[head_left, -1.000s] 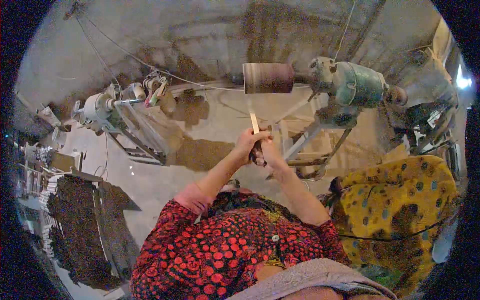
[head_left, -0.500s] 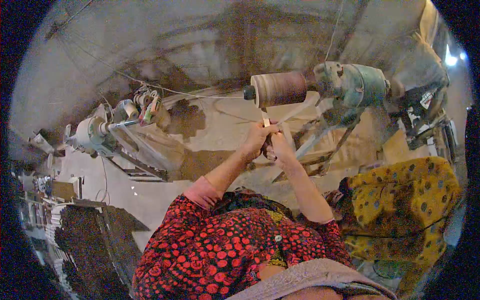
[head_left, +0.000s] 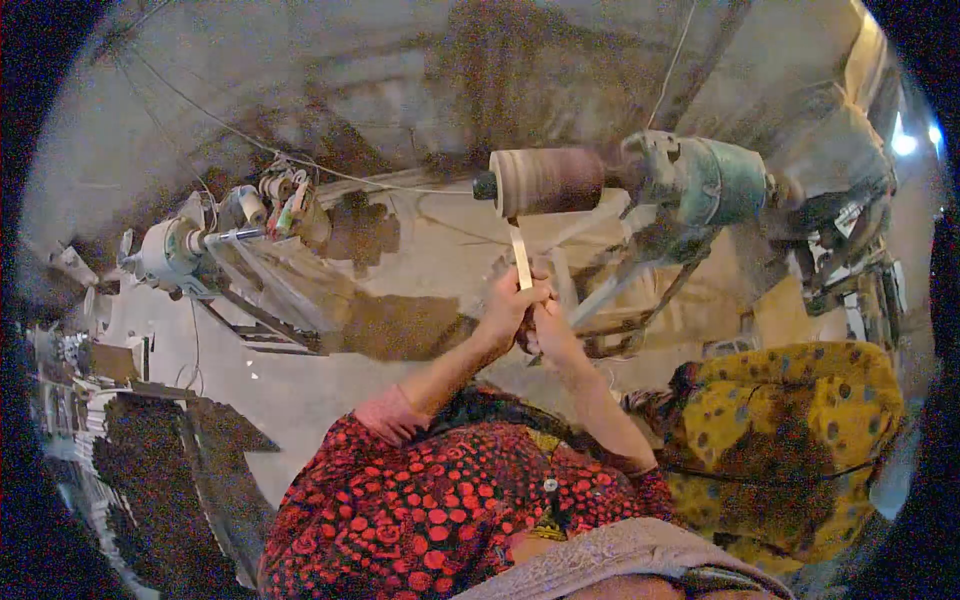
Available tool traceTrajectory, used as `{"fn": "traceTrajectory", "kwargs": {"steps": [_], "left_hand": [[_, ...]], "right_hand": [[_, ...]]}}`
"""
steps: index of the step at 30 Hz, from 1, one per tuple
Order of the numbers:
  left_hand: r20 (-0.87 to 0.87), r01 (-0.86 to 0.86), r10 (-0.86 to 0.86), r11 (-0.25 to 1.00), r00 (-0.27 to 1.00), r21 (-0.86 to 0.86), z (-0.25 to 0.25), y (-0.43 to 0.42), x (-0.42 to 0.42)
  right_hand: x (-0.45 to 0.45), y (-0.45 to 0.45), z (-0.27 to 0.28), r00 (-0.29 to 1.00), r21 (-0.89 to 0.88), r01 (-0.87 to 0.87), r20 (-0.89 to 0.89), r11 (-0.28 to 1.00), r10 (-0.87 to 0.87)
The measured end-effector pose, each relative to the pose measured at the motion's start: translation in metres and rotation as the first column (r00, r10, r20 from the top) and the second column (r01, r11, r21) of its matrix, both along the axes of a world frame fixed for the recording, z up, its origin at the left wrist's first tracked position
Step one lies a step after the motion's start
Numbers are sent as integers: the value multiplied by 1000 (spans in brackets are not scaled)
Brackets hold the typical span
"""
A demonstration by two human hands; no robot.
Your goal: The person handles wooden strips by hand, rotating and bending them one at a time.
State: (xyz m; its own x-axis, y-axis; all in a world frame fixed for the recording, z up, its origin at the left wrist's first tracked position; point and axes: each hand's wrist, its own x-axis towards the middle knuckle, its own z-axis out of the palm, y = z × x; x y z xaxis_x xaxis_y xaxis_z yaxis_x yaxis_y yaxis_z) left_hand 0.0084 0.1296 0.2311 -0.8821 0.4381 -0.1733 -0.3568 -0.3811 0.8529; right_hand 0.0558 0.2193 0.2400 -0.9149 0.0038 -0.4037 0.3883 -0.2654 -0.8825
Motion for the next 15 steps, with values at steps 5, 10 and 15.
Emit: {"fn": "traceTrajectory", "kwargs": {"steps": [5, 10, 15], "left_hand": [[13, -66, 66, 998, 998, 6, 7, 9, 30], [-6, -89, 89, 996, 996, 6, 7, 17, 47], [-20, -112, 112, 993, 994, -26, 22, 22, 63]], "right_hand": [[23, 14, 7, 995, -23, -85, 42, 996, 86], [33, 26, -16, 989, 67, -128, -61, 990, 132], [42, 36, -5, 977, 144, -194, -65, 970, 205]]}}
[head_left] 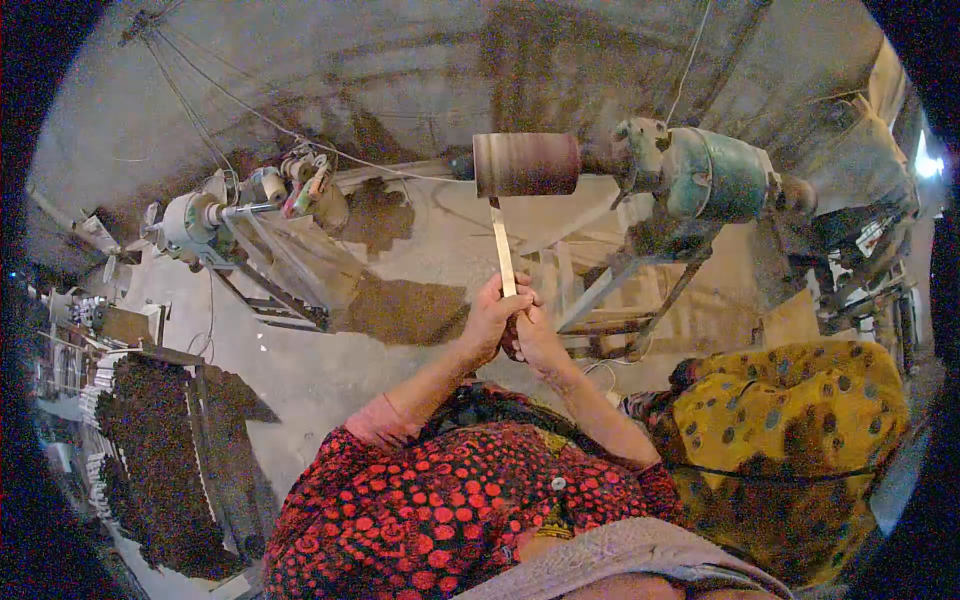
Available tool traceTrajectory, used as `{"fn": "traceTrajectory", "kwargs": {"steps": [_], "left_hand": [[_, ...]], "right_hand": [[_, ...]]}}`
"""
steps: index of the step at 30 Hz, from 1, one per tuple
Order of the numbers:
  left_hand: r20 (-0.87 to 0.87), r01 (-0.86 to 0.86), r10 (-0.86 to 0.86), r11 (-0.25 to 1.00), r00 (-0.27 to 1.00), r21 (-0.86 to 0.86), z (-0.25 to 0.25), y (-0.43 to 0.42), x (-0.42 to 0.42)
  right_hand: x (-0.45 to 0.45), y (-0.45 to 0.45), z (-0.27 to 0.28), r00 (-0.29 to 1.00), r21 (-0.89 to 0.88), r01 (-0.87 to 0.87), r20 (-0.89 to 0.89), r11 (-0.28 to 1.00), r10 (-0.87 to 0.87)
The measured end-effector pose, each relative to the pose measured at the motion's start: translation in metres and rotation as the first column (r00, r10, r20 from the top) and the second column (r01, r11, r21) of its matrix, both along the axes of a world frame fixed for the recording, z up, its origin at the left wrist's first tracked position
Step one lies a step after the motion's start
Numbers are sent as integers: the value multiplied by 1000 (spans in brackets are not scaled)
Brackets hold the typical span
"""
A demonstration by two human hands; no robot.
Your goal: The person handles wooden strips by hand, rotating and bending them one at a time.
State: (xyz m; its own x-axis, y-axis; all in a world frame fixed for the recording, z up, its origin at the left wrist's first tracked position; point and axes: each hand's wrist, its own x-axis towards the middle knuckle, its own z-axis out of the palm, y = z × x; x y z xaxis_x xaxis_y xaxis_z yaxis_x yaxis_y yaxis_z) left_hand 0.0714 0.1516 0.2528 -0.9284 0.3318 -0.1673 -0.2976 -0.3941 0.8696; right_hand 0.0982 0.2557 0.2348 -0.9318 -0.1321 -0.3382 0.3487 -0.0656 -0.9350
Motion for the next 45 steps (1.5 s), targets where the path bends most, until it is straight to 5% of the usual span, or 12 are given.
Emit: {"fn": "traceTrajectory", "kwargs": {"steps": [5, 8, 16, 20, 27, 30, 33, 35, 37, 39, 42, 45], "left_hand": [[6, 19, -19, 1000, 1000, -12, -7, 0, 6], [6, 29, -28, 999, 1000, -44, -2, -2, 12], [1, 99, -99, 995, 995, -19, -14, -5, 27], [172, 49, -59, 997, 983, 62, -25, -2, -18], [150, -20, 8, 997, 989, 80, -6, -1, -68], [163, -31, 14, 994, 987, 102, 2, -3, -57], [131, -19, 11, 998, 991, 57, -7, -5, -51], [119, -38, 31, 998, 992, 57, -6, -3, -43], [112, -46, 38, 997, 993, 70, -5, -3, -37], [116, -41, 30, 995, 993, 93, -6, -5, -33], [163, -73, 59, 994, 985, 80, 3, -6, -22], [171, -95, 82, 993, 982, 69, 2, -5, -17]], "right_hand": [[6, 1, -16, 1000, -44, 9, -4, 999, -9], [12, 4, -9, 992, 92, -53, 122, 994, 41], [38, -4, -6, 999, -115, 46, 23, 992, -44], [18, -3, 9, 996, -258, -63, 40, 964, 75], [-31, -6, 11, 993, -323, -18, 106, 946, 56], [-28, -13, -5, 998, -206, -51, -30, 977, 46], [-12, -16, 24, 995, -258, -10, 97, 966, 36], [-14, -10, -32, 956, -11, -92, -282, 996, 85], [-11, -7, -44, 947, 13, -122, -299, 992, 120], [-1, -7, -17, 991, -209, -117, 36, 971, 127], [6, -20, -8, 1000, -303, 10, -7, 953, -13], [8, -11, -27, 994, -138, -105, -29, 985, 102]]}}
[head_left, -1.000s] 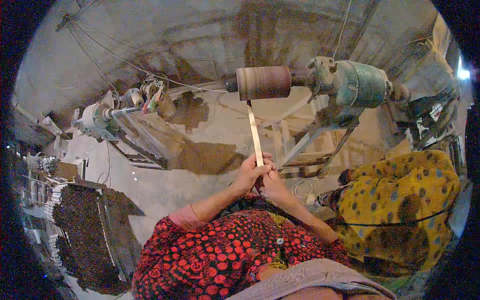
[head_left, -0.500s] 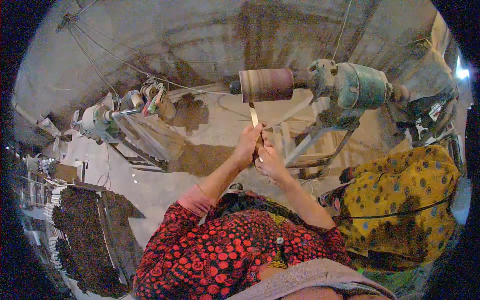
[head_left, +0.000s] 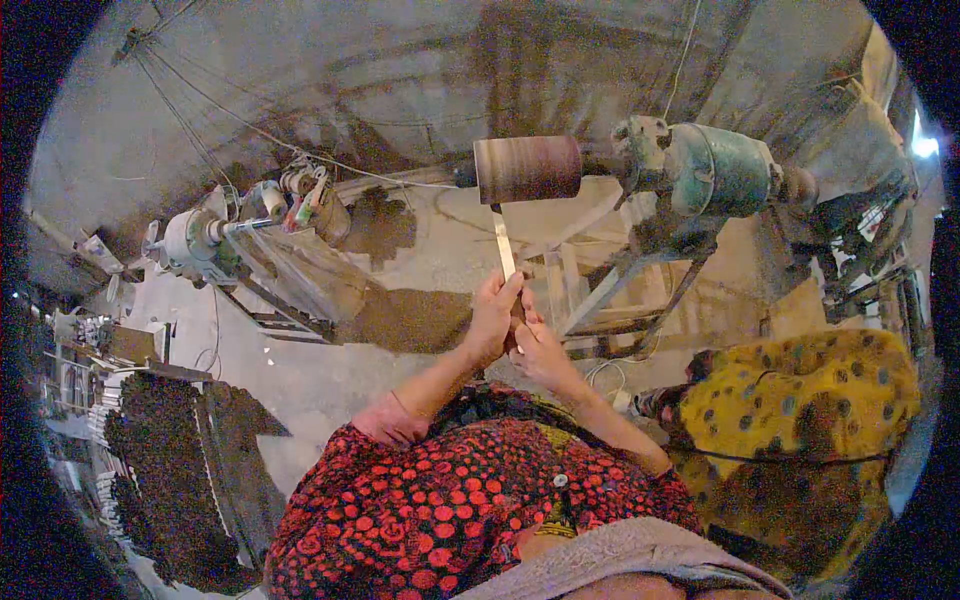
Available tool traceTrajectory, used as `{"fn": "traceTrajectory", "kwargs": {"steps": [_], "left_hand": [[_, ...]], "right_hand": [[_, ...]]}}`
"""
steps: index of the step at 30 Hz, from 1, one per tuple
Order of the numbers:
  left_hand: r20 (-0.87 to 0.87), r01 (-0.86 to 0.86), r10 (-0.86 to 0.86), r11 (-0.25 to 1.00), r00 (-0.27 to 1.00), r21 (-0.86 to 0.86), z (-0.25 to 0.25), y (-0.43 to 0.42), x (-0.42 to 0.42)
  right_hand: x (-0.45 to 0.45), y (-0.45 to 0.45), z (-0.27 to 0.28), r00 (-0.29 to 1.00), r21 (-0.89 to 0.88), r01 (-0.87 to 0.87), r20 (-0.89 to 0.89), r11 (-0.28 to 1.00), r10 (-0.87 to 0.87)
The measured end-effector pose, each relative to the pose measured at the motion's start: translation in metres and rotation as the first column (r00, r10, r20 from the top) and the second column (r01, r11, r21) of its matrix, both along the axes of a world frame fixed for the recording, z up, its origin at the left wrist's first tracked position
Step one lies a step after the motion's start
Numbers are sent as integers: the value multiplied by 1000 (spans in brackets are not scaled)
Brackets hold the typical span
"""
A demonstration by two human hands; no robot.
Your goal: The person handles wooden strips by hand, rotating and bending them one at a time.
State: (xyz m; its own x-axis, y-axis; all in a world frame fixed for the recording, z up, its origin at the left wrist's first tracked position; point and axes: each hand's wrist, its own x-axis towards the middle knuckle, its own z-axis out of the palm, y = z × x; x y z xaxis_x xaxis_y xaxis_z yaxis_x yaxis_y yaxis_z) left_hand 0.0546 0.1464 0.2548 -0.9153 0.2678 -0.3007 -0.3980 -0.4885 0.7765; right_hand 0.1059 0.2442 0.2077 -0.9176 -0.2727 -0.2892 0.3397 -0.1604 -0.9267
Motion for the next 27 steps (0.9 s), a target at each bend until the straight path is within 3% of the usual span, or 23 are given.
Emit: {"fn": "traceTrajectory", "kwargs": {"steps": [2, 7, 14, 16, 17, 19, 20, 22, 23, 25, 26, 27], "left_hand": [[-23, 11, -11, 1000, 1000, 10, 0, 1, 6], [-53, 2, -6, 997, 999, -79, -10, 8, 15], [-30, -9, 9, 1000, 1000, 12, -6, 12, 28], [-24, -3, 3, 1000, 1000, 3, -6, 13, 34], [-24, 9, -10, 1000, 1000, -17, -6, 12, 37], [-17, 18, -19, 999, 1000, -29, -8, 12, 43], [-11, 15, -15, 1000, 1000, -23, -12, 12, 47], [2, 9, -9, 1000, 1000, -19, -15, 13, 50], [11, 8, -8, 1000, 1000, -21, -14, 13, 48], [49, 7, -6, 1000, 999, -17, -14, 13, 40], [78, 7, -6, 1000, 997, -11, -17, 13, 30], [105, 8, -7, 1000, 994, -6, -19, 12, 22]], "right_hand": [[9, 2, 6, 999, 9, 49, -16, 999, -49], [20, 14, 5, 996, 314, -35, -70, 949, 60], [32, 16, -2, 955, 246, 41, -295, 969, 35], [37, 19, 7, 993, 127, -7, -112, 992, 21], [42, 20, 34, 996, 16, -36, 86, 999, 35], [47, 23, 38, 989, 72, -112, 109, 991, 104], [51, 25, 28, 984, 249, -148, -58, 957, 167], [54, 28, 13, 977, 340, -184, -37, 922, 209], [50, 26, 22, 975, 252, -203, 141, 946, 171], [43, 24, 16, 991, 354, -129, 2, 926, 137], [35, 23, -5, 933, 501, 6, -313, 865, 174], [29, 19, -7, 909, 454, 56, -393, 889, 143]]}}
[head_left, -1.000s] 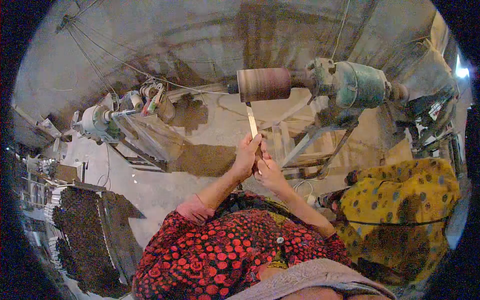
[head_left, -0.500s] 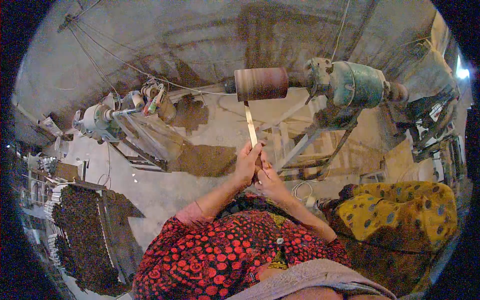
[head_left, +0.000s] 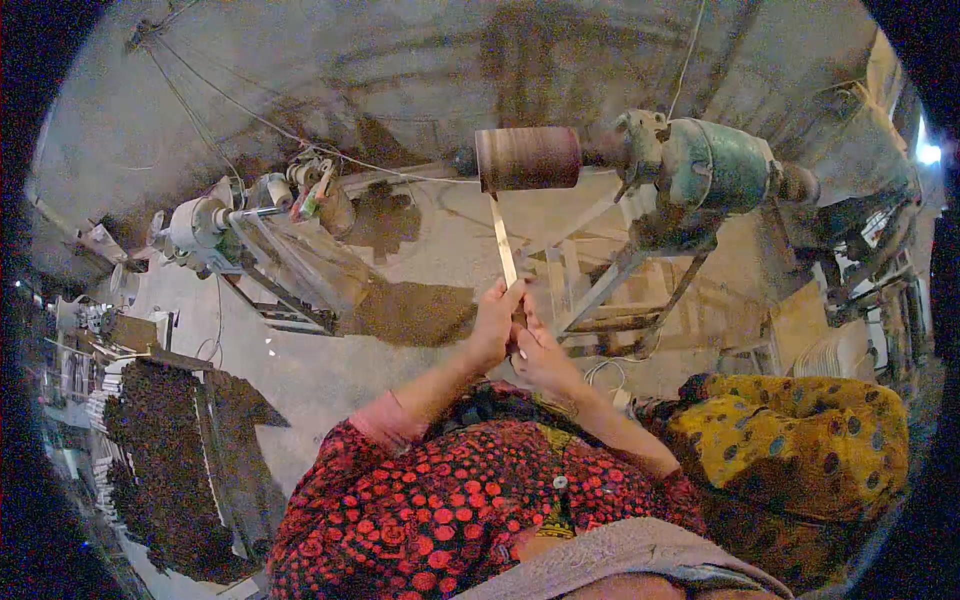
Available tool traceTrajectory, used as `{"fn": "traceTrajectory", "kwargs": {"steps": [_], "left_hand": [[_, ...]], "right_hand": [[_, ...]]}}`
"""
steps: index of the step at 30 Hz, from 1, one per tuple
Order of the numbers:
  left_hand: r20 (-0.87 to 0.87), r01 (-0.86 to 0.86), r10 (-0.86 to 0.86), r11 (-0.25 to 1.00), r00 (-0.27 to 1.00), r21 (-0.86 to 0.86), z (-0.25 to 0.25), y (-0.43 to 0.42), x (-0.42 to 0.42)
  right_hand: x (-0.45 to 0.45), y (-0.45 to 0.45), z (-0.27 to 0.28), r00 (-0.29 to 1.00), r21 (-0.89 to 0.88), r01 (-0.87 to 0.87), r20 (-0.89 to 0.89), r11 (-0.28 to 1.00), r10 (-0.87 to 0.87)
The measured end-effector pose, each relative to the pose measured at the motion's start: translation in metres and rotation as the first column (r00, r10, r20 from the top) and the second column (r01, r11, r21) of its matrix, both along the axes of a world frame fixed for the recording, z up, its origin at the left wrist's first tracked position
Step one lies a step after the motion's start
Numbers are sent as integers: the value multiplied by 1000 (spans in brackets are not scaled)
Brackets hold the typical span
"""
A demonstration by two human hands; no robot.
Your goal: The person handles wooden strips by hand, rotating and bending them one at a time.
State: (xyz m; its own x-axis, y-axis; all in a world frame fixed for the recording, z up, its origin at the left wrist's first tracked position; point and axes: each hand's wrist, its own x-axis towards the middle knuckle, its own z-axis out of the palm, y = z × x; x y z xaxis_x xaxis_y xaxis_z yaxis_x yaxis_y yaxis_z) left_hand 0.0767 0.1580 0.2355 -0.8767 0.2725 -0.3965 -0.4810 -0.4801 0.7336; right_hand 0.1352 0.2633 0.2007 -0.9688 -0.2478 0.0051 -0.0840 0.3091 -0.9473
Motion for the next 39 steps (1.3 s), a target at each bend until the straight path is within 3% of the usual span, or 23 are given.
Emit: {"fn": "traceTrajectory", "kwargs": {"steps": [1, 2, 4, 9, 11, 13, 14, 16, 19, 23, 25, 26, 28, 31, 34, 37, 39], "left_hand": [[-16, -6, 7, 1000, 1000, 20, -2, -1, -9], [-30, -12, 13, 999, 999, 40, -5, -2, -19], [-100, 19, -20, 1000, 995, -19, 3, -6, -36], [-139, -1, 1, 1000, 990, -1, 5, -7, -66], [-157, 29, -26, 999, 987, 13, 6, -9, -60], [-105, 18, -14, 999, 994, 40, 7, -9, -51], [-78, 13, -9, 999, 997, 53, 10, -8, -44], [-88, -24, 24, 1000, 996, 3, 25, -6, -29], [-124, -7, 9, 1000, 992, 11, 17, -7, -22], [-126, 18, -11, 998, 992, 53, 10, -7, -10], [-124, 21, -11, 997, 992, 80, 7, -7, -5], [-122, 21, -9, 995, 992, 94, 5, -6, -2], [-115, -2, 9, 998, 993, 57, 8, -3, 6], [-93, 0, 0, 1000, 996, -1, 19, -1, 19], [-119, 11, -13, 1000, 993, -18, 16, -1, 31], [-111, 38, -35, 999, 993, 29, 9, 1, 40], [-86, 55, -53, 998, 995, 21, 2, 2, 41]], "right_hand": [[-6, -4, -2, 997, -48, 11, -78, 999, -14], [-19, -9, 9, 993, -276, 55, 120, 960, -23], [-39, -13, 24, 936, -474, 145, 350, 869, 35], [-65, -16, 35, 906, -365, 143, 422, 920, 26], [-63, -15, 24, 976, -315, 32, 213, 949, 38], [-56, -15, 16, 974, -339, 57, 226, 939, 23], [-47, -20, 38, 939, -386, 139, 345, 912, 3], [-37, -20, 39, 921, -402, 161, 390, 901, 10], [-29, -12, 9, 966, -373, 47, 254, 926, 53], [-12, -15, 28, 936, -445, 137, 351, 885, 32], [-7, -12, 20, 967, -392, 71, 253, 917, 34], [-9, -6, -7, 992, -309, -20, 115, 951, 58], [-2, 2, -21, 995, -166, -83, 37, 983, 90], [12, 7, -12, 985, -69, -74, 152, 995, 84], [22, 10, -13, 974, -127, -96, 195, 987, 119], [33, 11, 0, 896, -374, 32, 422, 927, 139], [40, 7, 40, 722, -569, 270, 653, 776, 228]]}}
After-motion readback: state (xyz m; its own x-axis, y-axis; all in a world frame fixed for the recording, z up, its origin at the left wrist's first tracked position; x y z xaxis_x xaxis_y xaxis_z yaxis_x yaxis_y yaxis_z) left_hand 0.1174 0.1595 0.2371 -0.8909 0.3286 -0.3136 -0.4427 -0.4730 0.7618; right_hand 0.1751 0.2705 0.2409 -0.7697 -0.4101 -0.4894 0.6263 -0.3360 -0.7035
